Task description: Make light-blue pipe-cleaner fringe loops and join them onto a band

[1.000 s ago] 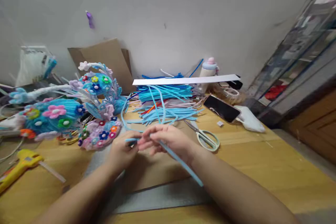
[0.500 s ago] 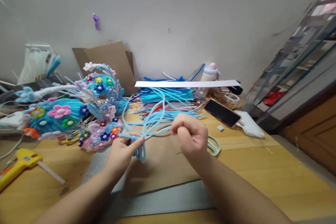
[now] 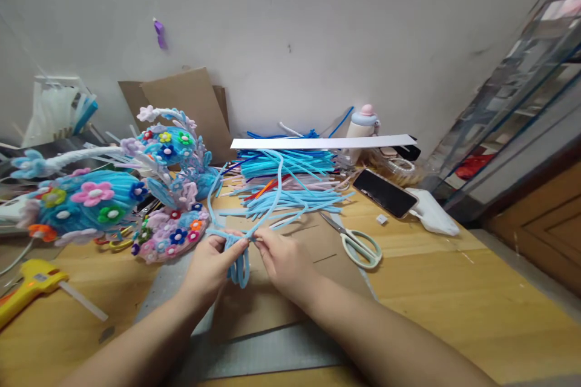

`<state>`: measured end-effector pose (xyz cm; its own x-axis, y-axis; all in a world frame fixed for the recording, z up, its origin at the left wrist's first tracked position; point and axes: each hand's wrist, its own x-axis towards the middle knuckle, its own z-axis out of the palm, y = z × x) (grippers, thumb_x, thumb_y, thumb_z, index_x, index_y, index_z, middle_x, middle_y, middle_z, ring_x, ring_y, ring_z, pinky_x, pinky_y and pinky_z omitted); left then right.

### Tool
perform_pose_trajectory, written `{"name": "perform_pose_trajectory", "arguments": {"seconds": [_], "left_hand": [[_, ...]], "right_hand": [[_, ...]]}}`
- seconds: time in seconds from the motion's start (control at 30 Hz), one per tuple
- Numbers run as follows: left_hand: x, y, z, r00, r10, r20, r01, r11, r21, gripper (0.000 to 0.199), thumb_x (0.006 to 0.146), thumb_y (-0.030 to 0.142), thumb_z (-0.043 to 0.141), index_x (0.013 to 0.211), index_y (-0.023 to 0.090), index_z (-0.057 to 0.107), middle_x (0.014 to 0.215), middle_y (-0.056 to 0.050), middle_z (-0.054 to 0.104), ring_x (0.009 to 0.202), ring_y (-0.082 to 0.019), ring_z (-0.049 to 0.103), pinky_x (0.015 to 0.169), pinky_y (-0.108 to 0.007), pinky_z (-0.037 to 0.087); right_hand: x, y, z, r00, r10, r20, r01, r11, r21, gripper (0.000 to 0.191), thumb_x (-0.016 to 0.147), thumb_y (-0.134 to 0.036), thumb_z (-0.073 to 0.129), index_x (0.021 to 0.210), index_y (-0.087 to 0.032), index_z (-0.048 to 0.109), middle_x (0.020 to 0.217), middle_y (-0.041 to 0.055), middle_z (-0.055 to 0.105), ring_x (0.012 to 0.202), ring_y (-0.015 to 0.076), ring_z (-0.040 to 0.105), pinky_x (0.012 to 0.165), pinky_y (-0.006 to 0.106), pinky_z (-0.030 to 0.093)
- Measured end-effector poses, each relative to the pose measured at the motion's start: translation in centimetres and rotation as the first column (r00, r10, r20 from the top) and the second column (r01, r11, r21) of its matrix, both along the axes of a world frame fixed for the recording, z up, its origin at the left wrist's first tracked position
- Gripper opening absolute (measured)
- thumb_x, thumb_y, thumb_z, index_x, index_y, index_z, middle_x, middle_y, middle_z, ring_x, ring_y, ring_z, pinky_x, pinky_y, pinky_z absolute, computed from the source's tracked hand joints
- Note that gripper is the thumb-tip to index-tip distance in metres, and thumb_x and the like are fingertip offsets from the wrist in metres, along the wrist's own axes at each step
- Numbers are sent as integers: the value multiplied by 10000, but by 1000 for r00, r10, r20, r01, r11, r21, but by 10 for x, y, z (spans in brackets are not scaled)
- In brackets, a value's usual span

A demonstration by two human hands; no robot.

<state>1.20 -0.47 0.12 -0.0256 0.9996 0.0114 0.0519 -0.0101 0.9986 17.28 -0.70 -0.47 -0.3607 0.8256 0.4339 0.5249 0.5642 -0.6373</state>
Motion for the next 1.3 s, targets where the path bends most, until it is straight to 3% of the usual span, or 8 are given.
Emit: {"name": "perform_pose_trajectory", "arguments": {"seconds": [0.17,0.3,0.37,0.53,0.67,0.9,1.13,1.3], "left_hand": [[-1,-4,2,948,121,-293,-46,967,250,97,723,248,607,737,152,613,701,-31,631,696,-172,589,679,-274,438],[-1,-6,0,933,138,-334,-20,942,334,67,728,223,594,744,161,613,729,-29,635,702,-164,590,670,-261,440],[-1,-3,-2,944,138,-300,-51,958,281,82,722,234,603,747,157,610,704,-25,634,676,-162,590,648,-257,443],[1,2,-5,968,111,-227,-72,982,173,117,708,264,628,727,148,629,711,-31,644,689,-170,590,664,-265,442],[3,3,-7,996,22,-86,-18,999,43,171,687,297,656,751,141,625,707,-29,632,659,-158,575,622,-251,438],[4,6,-12,955,-104,277,150,977,-149,246,635,258,709,816,136,595,650,1,582,571,-110,533,523,-203,394],[4,5,-13,938,-70,339,139,973,-184,184,617,241,713,728,118,631,629,4,613,544,-93,542,529,-195,402],[2,5,-14,982,-10,188,36,990,-139,190,619,248,703,738,116,634,674,-27,653,592,-142,592,571,-230,448]], "right_hand": [[-13,-18,8,954,3,-301,-96,951,-293,107,846,-293,484,884,-204,529,550,-50,440,489,96,411,490,220,306],[-23,-20,10,720,-90,-688,-461,679,-572,159,837,-347,483,823,-222,387,457,-111,368,350,50,244,359,163,208],[-22,-16,8,646,-165,-746,-491,658,-571,193,814,-336,519,849,-222,367,428,-124,384,336,40,233,344,140,196],[-8,1,8,761,-151,-631,-435,603,-669,221,786,-321,522,940,-175,459,353,-124,385,268,35,217,281,132,182],[2,9,8,797,-183,-575,-338,655,-676,200,762,-326,536,860,-153,513,356,-117,382,262,28,236,267,125,185],[5,13,3,801,-180,-571,-348,635,-689,234,775,-327,520,932,-153,519,382,-109,423,248,33,285,262,125,194],[0,7,0,875,-98,-474,-282,693,-664,225,804,-306,485,991,-182,499,346,-123,413,232,55,331,265,134,255],[-7,-3,1,905,-78,-417,-234,729,-644,119,805,-308,502,808,-190,485,380,-122,377,245,43,328,275,141,251]]}}
